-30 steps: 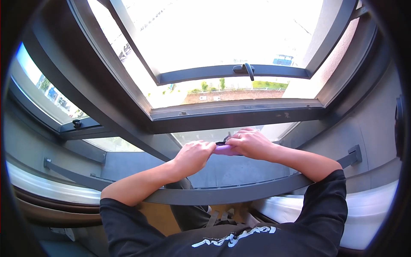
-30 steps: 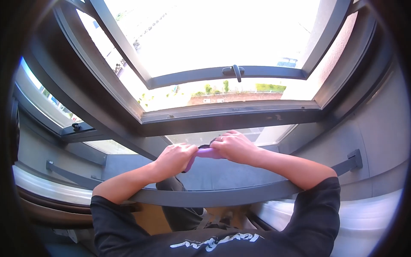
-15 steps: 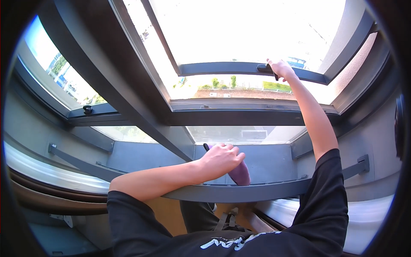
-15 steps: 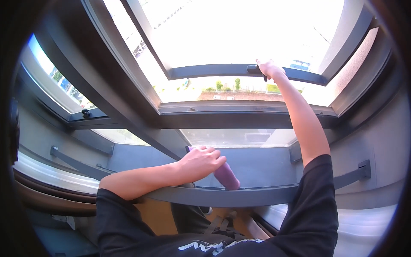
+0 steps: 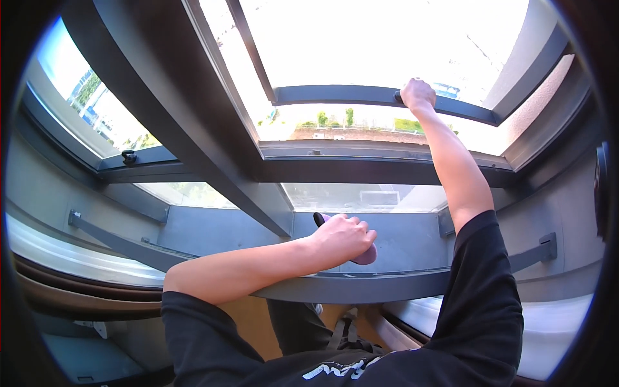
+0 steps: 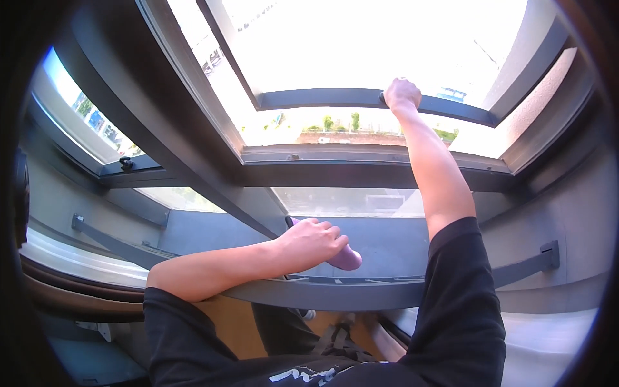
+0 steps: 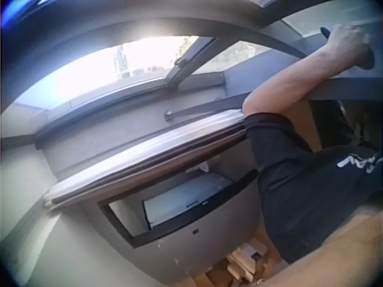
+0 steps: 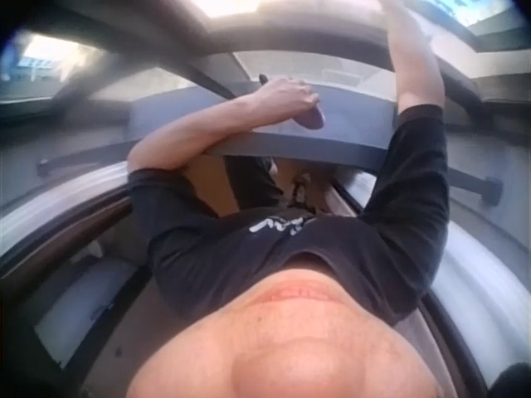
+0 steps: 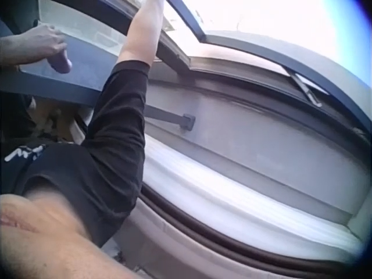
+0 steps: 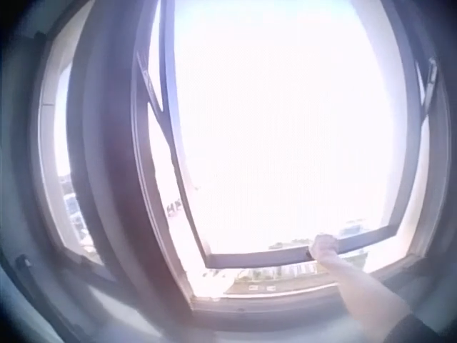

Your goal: Cleaning the window frames and glass panes using a purple cloth.

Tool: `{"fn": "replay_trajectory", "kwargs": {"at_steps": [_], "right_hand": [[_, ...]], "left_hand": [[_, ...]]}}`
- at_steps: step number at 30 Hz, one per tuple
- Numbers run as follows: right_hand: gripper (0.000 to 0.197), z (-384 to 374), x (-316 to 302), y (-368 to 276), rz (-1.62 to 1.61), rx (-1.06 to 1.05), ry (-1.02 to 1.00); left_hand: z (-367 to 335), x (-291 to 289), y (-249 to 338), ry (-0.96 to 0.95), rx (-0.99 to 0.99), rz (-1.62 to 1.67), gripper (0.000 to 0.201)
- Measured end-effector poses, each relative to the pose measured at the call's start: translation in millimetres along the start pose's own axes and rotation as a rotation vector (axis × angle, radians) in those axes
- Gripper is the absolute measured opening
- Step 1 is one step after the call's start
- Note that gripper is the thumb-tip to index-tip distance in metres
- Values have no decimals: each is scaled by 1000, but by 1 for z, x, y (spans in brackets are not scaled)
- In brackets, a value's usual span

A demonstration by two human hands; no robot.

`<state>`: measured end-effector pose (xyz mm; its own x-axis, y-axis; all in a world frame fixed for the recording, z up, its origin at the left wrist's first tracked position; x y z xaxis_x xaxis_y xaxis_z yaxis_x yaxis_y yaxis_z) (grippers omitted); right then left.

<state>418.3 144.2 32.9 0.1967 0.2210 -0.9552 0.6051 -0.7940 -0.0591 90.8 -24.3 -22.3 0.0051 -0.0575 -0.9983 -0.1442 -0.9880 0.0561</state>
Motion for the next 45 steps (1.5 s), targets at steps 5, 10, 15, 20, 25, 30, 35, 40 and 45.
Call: {"fn": "replay_trajectory", "kwargs": {"at_steps": [5, 10, 15, 20, 25, 30, 35, 40, 45], "right_hand": [[28, -7, 6, 5, 25, -245, 123], [27, -2, 2, -7, -6, -500, 241], [23, 2, -5, -8, -6, -869, 350], [31, 2, -24, -1, -70, -801, 501], [34, -5, -5, -2, 22, -669, 487], [31, 1, -14, 21, -257, -492, 657], [36, 2, -11, 17, -245, -516, 634], [34, -4, -3, 9, -146, -400, 513], [32, -7, 1, 7, -79, -309, 374]], "left_hand": [[4, 2, 0, -33, -13, 38, 20], [3, 1, 3, -56, 1, 65, 22], [4, -5, 2, 5, 29, 41, 21], [4, -9, 6, 34, 31, 37, 20], [7, -5, 2, 23, 24, 46, 19], [4, 2, 5, -46, 42, 59, 21], [3, 1, 5, -68, 42, 42, 21], [3, 2, 8, -76, 65, 47, 20], [2, -8, 7, -25, 62, 9, 17]]}}
Point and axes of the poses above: each hand's wrist, its own z-axis away from the middle knuckle, its own x-axis out of the palm, y = z × x, the point moved 10 cm from there along -z, towards the middle knuckle, and after that the axes turned 4 degrees about y, right-handed, at the moved point
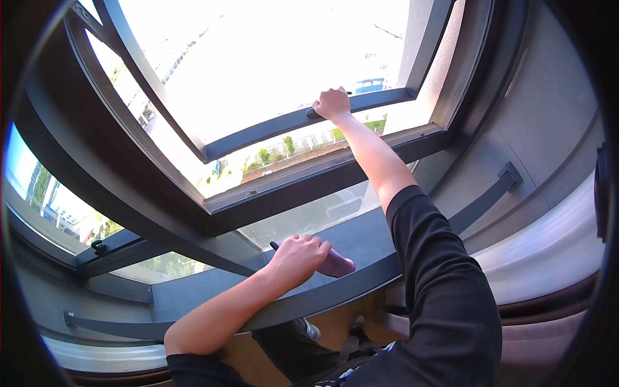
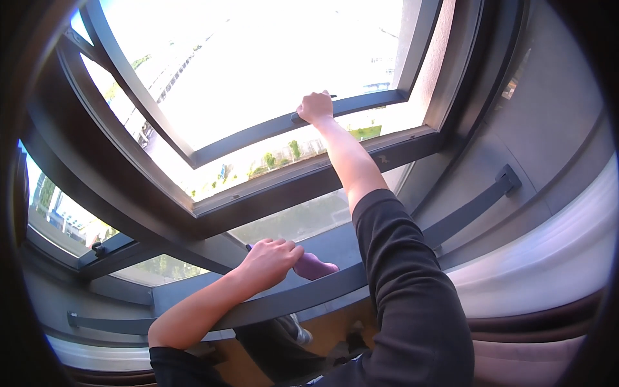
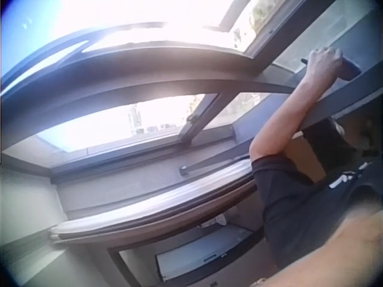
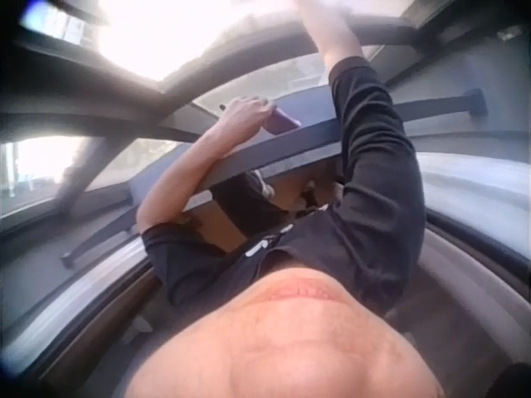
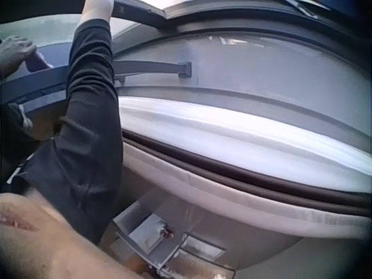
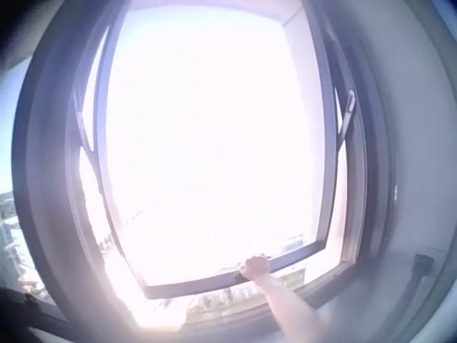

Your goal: Cleaning the window frames and glass panes using a purple cloth.

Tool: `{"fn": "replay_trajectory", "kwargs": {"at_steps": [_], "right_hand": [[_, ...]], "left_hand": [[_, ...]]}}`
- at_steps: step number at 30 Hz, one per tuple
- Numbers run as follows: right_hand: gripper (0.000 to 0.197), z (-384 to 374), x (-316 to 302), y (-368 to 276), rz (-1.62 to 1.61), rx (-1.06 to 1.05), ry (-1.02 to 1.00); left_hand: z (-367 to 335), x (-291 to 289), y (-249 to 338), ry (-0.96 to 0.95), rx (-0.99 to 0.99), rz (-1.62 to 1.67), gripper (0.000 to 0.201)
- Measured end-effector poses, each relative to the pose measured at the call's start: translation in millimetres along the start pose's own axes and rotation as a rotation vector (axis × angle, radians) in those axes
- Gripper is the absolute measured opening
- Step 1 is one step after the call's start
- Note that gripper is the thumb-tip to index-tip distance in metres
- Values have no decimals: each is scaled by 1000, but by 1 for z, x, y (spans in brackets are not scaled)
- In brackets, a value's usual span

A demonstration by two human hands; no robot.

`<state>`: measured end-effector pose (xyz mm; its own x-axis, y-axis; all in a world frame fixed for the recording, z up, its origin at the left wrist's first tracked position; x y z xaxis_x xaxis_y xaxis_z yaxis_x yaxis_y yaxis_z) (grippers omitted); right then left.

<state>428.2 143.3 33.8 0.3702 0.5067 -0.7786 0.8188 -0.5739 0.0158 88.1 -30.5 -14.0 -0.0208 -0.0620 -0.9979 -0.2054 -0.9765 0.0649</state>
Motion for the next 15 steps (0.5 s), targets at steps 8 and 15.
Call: {"fn": "replay_trajectory", "kwargs": {"at_steps": [8, 15], "right_hand": [[32, 7, -7, 8, -22, 57, -99], [33, 27, -23, 1, -10, 73, -118]], "left_hand": [[-2, -8, -1, 102, 9, -59, 13], [-3, -14, -6, 150, -15, -77, 11]]}}
Point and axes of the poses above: each hand's wrist, its own z-axis away from the middle knuckle, its own x-axis out of the palm, y = z × x, the point moved 10 cm from there along -z, towards the middle knuckle, and after that the axes turned 4 degrees about y, right-handed, at the moved point
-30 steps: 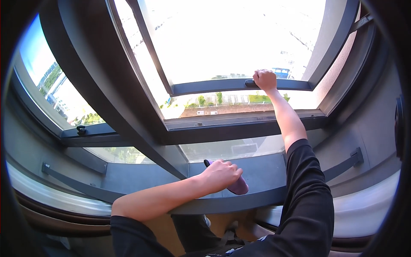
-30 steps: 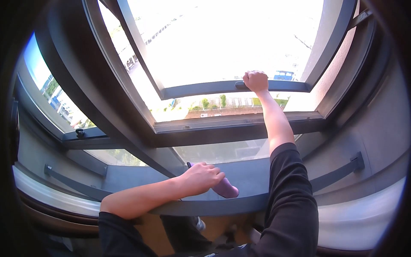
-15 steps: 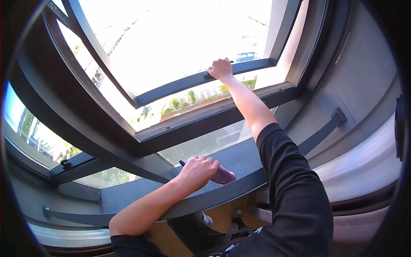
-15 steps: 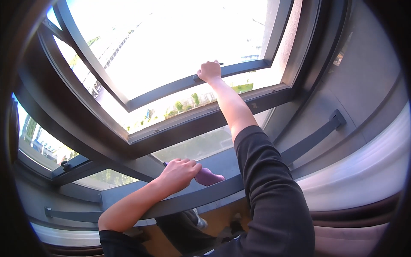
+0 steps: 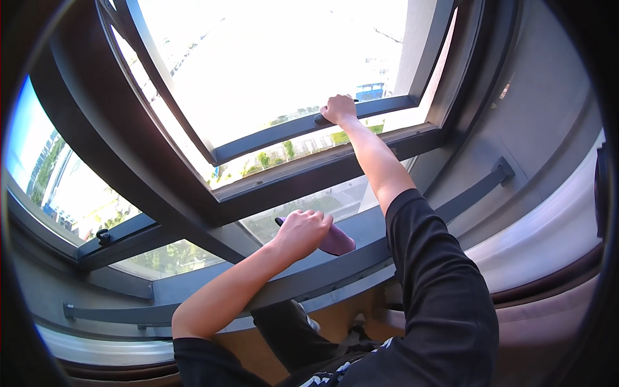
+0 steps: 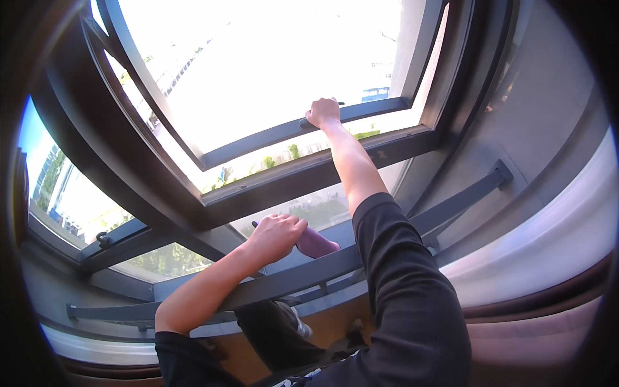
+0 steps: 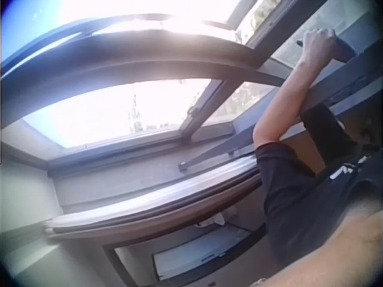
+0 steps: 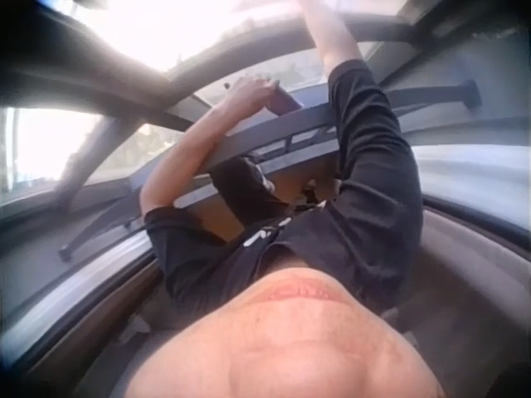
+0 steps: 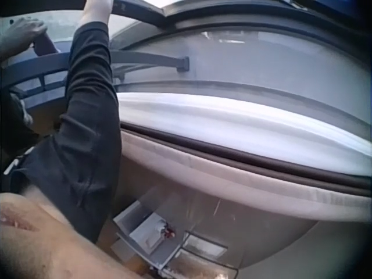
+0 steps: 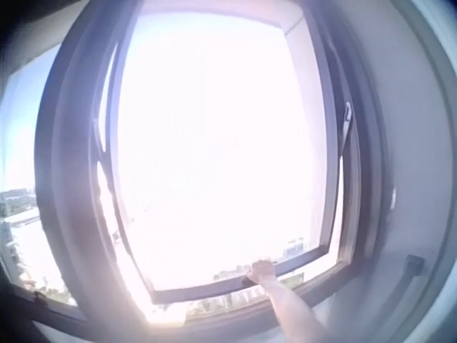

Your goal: Cleaning the window frames and glass panes using a purple cloth.

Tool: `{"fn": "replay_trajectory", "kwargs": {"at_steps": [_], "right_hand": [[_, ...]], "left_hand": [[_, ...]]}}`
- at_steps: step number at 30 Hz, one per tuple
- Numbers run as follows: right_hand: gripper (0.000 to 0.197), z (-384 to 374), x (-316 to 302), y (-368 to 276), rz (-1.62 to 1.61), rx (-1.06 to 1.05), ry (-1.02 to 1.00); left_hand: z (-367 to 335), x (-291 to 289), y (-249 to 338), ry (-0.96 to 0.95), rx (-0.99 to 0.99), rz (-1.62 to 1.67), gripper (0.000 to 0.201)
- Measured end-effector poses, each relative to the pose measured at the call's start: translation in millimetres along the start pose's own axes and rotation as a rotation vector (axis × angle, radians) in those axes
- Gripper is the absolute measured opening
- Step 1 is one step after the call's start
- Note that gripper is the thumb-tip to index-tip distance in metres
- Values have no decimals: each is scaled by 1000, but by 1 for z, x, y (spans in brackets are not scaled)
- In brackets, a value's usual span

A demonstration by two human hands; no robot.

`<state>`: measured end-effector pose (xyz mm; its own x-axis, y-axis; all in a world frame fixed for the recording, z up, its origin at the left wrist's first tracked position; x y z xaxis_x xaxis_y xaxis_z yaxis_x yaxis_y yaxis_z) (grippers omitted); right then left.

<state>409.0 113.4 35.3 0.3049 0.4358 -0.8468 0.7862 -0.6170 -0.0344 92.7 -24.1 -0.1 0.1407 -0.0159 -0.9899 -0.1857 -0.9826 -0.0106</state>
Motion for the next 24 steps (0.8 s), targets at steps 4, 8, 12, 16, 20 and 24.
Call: {"fn": "replay_trajectory", "kwargs": {"at_steps": [4, 8, 12, 16, 20, 24], "right_hand": [[33, 15, -8, 1, -4, 9, -20], [33, 28, -16, 1, 7, 13, -7], [33, 37, -25, 1, -5, 3, 4], [32, 46, -30, -1, 17, 18, -34], [32, 54, -32, 4, 58, 34, -61], [31, 61, -40, -3, 30, 31, -77]], "left_hand": [[-3, -11, -5, 38, -47, 37, 10], [-7, -13, -5, 92, -35, 41, 9], [-6, -16, -4, 115, -20, 58, 6], [-9, -18, -4, 131, -7, 48, 6], [-12, -18, -1, 132, -4, 47, 7], [-13, -15, -2, 78, -10, 20, 9]]}}
Point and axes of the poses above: each hand's wrist, its own z-axis away from the middle knuckle, its own x-axis out of the palm, y = z × x, the point moved 10 cm from there along -z, towards the middle knuckle, and after that the axes turned 4 degrees about y, right-handed, at the moved point
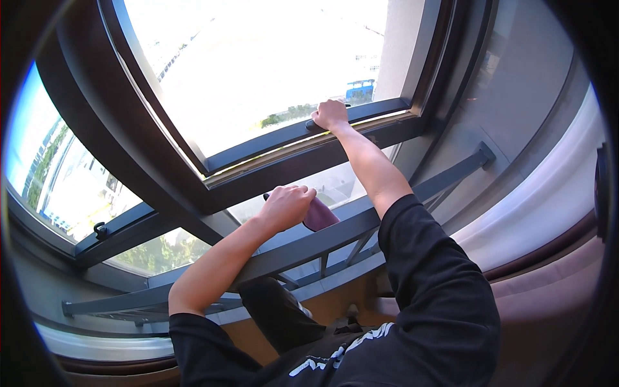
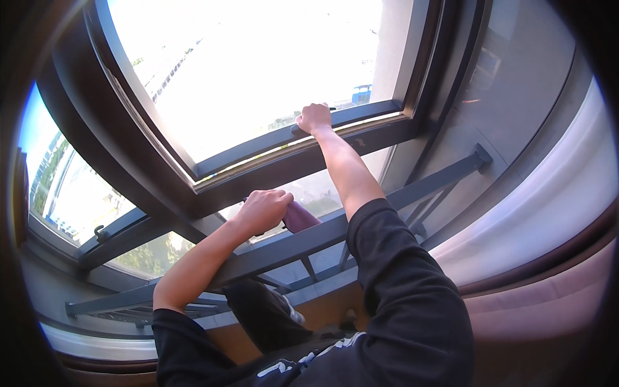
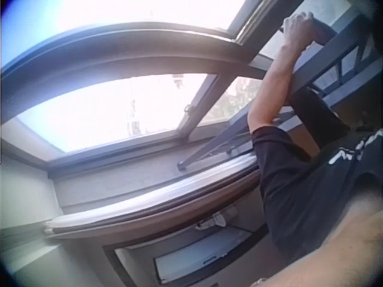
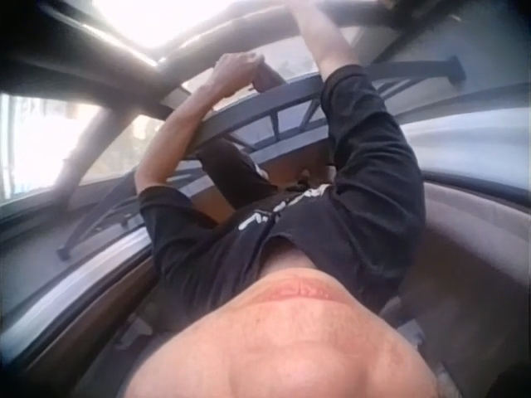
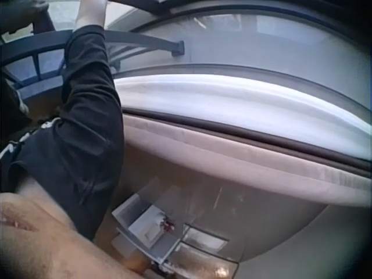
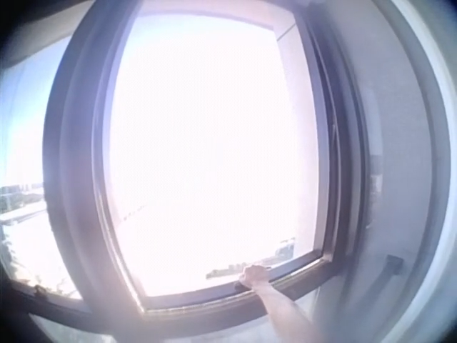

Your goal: Cleaning the window frames and glass panes using a purple cloth.

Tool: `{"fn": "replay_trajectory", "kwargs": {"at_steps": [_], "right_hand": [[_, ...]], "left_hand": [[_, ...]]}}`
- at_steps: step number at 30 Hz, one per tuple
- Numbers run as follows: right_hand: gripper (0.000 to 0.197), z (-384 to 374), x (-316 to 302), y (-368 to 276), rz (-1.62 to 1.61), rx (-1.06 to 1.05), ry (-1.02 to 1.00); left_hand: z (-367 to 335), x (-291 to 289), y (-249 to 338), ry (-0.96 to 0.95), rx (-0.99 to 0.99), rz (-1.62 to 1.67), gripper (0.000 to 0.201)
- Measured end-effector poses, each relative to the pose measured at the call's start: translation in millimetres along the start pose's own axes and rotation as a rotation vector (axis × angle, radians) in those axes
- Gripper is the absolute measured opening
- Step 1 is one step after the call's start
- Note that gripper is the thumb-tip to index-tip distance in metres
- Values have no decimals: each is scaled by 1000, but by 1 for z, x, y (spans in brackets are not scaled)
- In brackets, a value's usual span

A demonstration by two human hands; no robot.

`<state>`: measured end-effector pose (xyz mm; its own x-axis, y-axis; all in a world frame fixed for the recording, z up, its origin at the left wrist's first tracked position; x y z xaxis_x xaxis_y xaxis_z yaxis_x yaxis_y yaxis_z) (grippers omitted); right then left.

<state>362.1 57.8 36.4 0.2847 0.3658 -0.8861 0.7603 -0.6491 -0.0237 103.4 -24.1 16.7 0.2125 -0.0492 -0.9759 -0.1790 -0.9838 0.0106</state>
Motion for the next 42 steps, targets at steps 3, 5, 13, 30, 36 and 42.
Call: {"fn": "replay_trajectory", "kwargs": {"at_steps": [3, 5, 13, 30, 36, 42], "right_hand": [[31, 6, -1, 2, 2, 21, -33], [31, 10, -2, 4, -12, 12, -29], [30, 21, -14, 4, -23, -1, 36], [34, 20, -17, 12, -103, -191, 12], [36, 15, -11, 4, -125, -349, 98], [30, 12, -3, 3, -66, -411, 47]], "left_hand": [[-2, 4, -4, -11, -19, 4, 10], [-3, 7, -8, -19, -29, 22, 10], [-6, 3, -10, -53, -60, -11, 12], [-2, 13, -17, -77, -79, 61, 8], [10, 13, -11, -85, -29, 77, 11], [17, 20, 3, -172, -30, 121, 12]]}}
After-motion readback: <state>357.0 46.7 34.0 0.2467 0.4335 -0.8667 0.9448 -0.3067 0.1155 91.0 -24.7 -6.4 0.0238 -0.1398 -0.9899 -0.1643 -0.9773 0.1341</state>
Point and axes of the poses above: each hand's wrist, its own z-axis away from the middle knuckle, its own x-axis out of the palm, y = z × x, the point moved 10 cm from there along -z, towards the middle knuckle, and after that the axes turned 4 degrees about y, right-handed, at the moved point
